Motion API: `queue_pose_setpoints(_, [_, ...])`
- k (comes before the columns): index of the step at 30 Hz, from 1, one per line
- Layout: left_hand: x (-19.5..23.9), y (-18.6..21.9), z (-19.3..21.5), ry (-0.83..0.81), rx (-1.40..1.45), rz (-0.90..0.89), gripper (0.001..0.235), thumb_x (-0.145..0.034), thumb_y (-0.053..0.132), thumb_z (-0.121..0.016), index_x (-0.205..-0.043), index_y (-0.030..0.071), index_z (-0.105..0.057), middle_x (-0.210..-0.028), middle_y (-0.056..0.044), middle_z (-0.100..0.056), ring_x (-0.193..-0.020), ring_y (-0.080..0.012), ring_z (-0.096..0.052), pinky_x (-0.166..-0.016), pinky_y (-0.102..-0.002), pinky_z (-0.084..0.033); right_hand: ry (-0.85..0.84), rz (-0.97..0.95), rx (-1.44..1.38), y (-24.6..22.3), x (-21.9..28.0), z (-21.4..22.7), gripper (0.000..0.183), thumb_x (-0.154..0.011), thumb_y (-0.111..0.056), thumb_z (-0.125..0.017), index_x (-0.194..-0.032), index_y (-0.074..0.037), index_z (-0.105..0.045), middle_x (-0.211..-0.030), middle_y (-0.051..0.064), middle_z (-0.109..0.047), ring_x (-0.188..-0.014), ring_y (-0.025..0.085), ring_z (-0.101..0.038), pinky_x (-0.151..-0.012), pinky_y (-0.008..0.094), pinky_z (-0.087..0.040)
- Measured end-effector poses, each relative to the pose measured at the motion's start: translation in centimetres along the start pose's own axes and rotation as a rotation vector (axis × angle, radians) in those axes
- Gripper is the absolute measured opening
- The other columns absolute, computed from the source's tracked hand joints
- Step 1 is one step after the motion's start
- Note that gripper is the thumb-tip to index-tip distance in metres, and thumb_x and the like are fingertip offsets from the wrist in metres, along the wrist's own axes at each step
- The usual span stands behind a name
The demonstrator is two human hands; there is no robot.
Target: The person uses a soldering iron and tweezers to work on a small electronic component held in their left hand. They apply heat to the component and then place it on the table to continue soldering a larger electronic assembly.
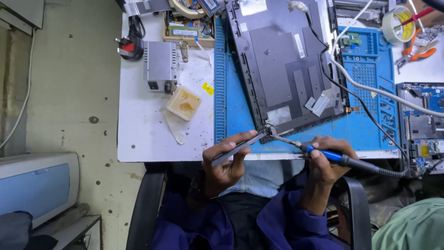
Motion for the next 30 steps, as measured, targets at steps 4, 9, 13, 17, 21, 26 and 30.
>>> queue_pose_setpoints(4, [0.3,-0.2,0.1,0.003,0.019,0.012,0.026,-0.099,0.0,-0.064,-0.114,-0.003,-0.043,-0.109,-0.031,-0.076,-0.089,-0.0389,-0.079,-0.071,-0.043,-0.069,0.023,0.003,0.015,-0.1,0.0,0.2,0.016,-0.085,-0.003,-0.073,-0.086,0.004,-0.059,-0.058,0.013,-0.054,-0.042,0.009,-0.046,-0.04,0.025,-0.037])
queue_pose_setpoints(9, [0.0,-0.1,0.0,-0.002,-0.01,0.012,0.027,-0.099,0.001,-0.066,-0.114,-0.002,-0.044,-0.109,-0.03,-0.076,-0.086,-0.036,-0.079,-0.071,-0.042,-0.069,-0.036,0.017,0.065,-0.5,-0.7,-1.1,0.011,-0.088,0.001,-0.071,-0.089,0.006,-0.061,-0.05,0.011,-0.053,-0.036,0.007,-0.043,-0.037,0.022,-0.035])
queue_pose_setpoints(13, [-0.1,0.0,0.1,-0.034,-0.072,-0.015,0.027,-0.097,0.001,-0.067,-0.113,-0.002,-0.045,-0.108,-0.027,-0.077,-0.087,-0.0354,-0.08,-0.071,-0.04,-0.069,0.019,0.006,0.096,0.1,0.0,-0.3,0.015,-0.087,-0.004,-0.075,-0.089,0.004,-0.062,-0.054,0.013,-0.056,-0.035,0.01,-0.047,-0.037,0.024,-0.039])
queue_pose_setpoints(17, [0.2,-0.3,0.0,-0.015,0.024,0.018,0.026,-0.099,-0.002,-0.064,-0.114,-0.003,-0.044,-0.109,-0.031,-0.076,-0.09,-0.0395,-0.079,-0.071,-0.043,-0.069,0.069,0.016,0.105,0.0,0.3,0.5,0.017,-0.089,-0.007,-0.075,-0.092,0.004,-0.062,-0.055,0.014,-0.057,-0.036,0.009,-0.048,-0.037,0.024,-0.039])
queue_pose_setpoints(21, [0.2,0.1,0.1,0.002,0.007,-0.01,0.025,-0.1,0.0,-0.063,-0.115,-0.001,-0.043,-0.111,-0.028,-0.076,-0.091,-0.0368,-0.079,-0.072,-0.042,-0.069,0.089,0.024,0.113,-1.6,0.1,-1.7,0.019,-0.092,-0.013,-0.072,-0.089,0.004,-0.063,-0.053,0.013,-0.057,-0.037,0.008,-0.05,-0.037,0.022,-0.039])
queue_pose_setpoints(26, [0.0,0.0,0.5,-0.004,0.024,-0.006,0.025,-0.101,0.001,-0.063,-0.115,-0.002,-0.043,-0.11,-0.029,-0.076,-0.089,-0.037,-0.079,-0.072,-0.041,-0.069,0.264,0.065,0.146,-0.1,1.3,-0.2,0.018,-0.095,-0.015,-0.072,-0.087,-0.003,-0.06,-0.066,0.013,-0.062,-0.043,0.01,-0.052,-0.041,0.025,-0.043])
queue_pose_setpoints(30, [0.0,-0.1,0.4,0.009,0.037,0.002,0.024,-0.101,0.0,-0.063,-0.114,-0.003,-0.043,-0.11,-0.028,-0.076,-0.089,-0.036,-0.079,-0.072,-0.04,-0.069,0.194,0.049,0.118,0.1,0.7,-0.9,0.019,-0.096,-0.011,-0.07,-0.085,-0.001,-0.058,-0.062,0.016,-0.057,-0.039,0.011,-0.047,-0.039,0.027,-0.043])
Point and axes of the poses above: each hand's wrist, its own x-axis away from the middle knuckle, its own z-axis out of the back of the hand, y = z × x, the point moved 7 cm from there along -x, towards the middle knuckle
